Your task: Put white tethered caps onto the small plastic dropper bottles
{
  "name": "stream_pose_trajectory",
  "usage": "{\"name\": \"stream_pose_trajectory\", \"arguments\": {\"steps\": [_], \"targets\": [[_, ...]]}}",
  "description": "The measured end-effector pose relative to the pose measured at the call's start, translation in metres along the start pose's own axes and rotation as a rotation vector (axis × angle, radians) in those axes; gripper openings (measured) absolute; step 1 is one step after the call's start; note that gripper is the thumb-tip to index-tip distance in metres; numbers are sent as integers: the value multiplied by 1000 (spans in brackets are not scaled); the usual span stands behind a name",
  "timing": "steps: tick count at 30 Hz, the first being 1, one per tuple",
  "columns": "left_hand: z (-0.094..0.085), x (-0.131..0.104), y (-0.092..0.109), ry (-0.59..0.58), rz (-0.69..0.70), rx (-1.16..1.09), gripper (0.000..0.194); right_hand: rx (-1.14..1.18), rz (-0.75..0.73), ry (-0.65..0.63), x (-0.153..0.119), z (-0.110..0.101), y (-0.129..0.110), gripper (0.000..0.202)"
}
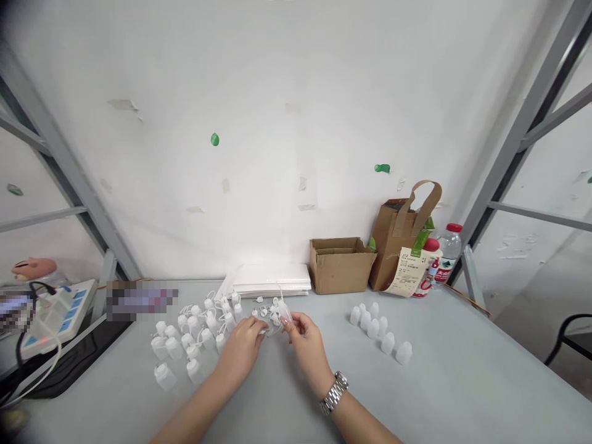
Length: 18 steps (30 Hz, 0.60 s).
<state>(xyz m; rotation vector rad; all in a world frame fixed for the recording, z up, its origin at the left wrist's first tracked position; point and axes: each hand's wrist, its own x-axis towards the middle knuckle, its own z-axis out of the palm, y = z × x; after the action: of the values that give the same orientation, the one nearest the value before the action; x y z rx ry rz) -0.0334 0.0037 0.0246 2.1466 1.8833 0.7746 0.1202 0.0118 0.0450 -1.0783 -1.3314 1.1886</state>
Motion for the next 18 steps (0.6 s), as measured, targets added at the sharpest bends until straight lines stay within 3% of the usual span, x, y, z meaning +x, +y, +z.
{"name": "stream_pose_trajectory", "arguments": {"steps": [5,9,15,18], "targets": [[-2,3,2,97,-55,-178,28,-14,-24,-12,0,0,3,41],[-6,9,6,164,-181,-647,25,-71,-50,-27,-1,-1,6,38],[-9,12,9,20,-510,-1567,19,-159,-80,-12,-7,3,5,30],[-6,11,8,14,-604,-1755,18,-192,-81,-18,-11,7,7,27]]}}
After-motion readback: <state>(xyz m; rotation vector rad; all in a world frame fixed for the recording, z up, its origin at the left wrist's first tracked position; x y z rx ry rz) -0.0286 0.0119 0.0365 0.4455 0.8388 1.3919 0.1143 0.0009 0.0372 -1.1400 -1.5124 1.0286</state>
